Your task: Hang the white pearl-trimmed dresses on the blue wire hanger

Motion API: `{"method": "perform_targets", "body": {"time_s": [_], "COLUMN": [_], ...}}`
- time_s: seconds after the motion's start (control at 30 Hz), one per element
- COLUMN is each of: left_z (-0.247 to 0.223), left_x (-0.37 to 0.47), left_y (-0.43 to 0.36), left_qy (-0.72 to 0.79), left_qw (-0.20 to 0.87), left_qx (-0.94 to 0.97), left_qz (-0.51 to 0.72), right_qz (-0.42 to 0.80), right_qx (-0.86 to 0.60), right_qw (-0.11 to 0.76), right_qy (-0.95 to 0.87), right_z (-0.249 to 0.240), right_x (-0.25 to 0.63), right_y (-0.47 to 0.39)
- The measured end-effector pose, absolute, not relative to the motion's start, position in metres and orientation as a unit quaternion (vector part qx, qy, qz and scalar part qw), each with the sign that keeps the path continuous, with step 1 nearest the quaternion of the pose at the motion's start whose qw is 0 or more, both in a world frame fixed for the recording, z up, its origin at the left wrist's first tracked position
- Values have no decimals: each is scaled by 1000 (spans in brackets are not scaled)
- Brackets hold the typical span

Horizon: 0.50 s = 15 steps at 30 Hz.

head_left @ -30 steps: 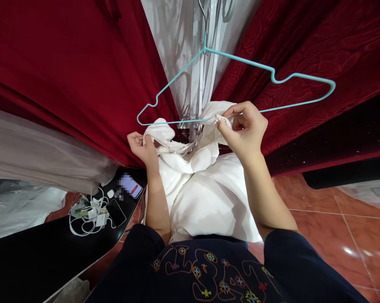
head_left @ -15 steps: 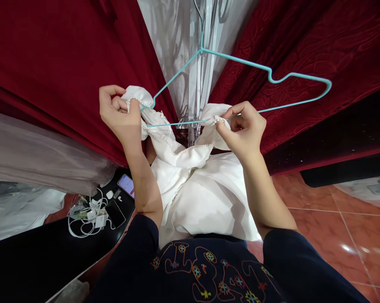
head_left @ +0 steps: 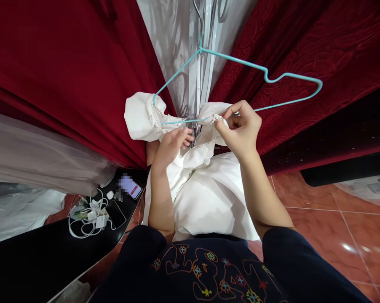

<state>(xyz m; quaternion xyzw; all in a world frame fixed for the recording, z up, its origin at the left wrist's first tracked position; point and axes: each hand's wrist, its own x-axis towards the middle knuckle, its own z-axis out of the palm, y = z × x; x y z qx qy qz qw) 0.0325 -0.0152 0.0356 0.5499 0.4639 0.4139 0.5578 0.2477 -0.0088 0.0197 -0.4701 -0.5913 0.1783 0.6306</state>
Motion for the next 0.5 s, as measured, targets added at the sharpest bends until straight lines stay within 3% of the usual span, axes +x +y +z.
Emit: {"method": "perform_targets", "body": {"time_s": [0.2,0.5], "left_z": [21,19], "left_x": [72,73], "left_y": [-2,-4], "left_qy": [250,261], "left_qw": [656,528], "left_qx": [317,383], "left_qz": [637,711], "right_qz": [134,55], "right_qx": [-485,-535], "right_qw": [624,617], "right_qy": [-598,-575], "right_z": [18,-11], "right_x": [243,257], "right_y": [-7,-15]}}
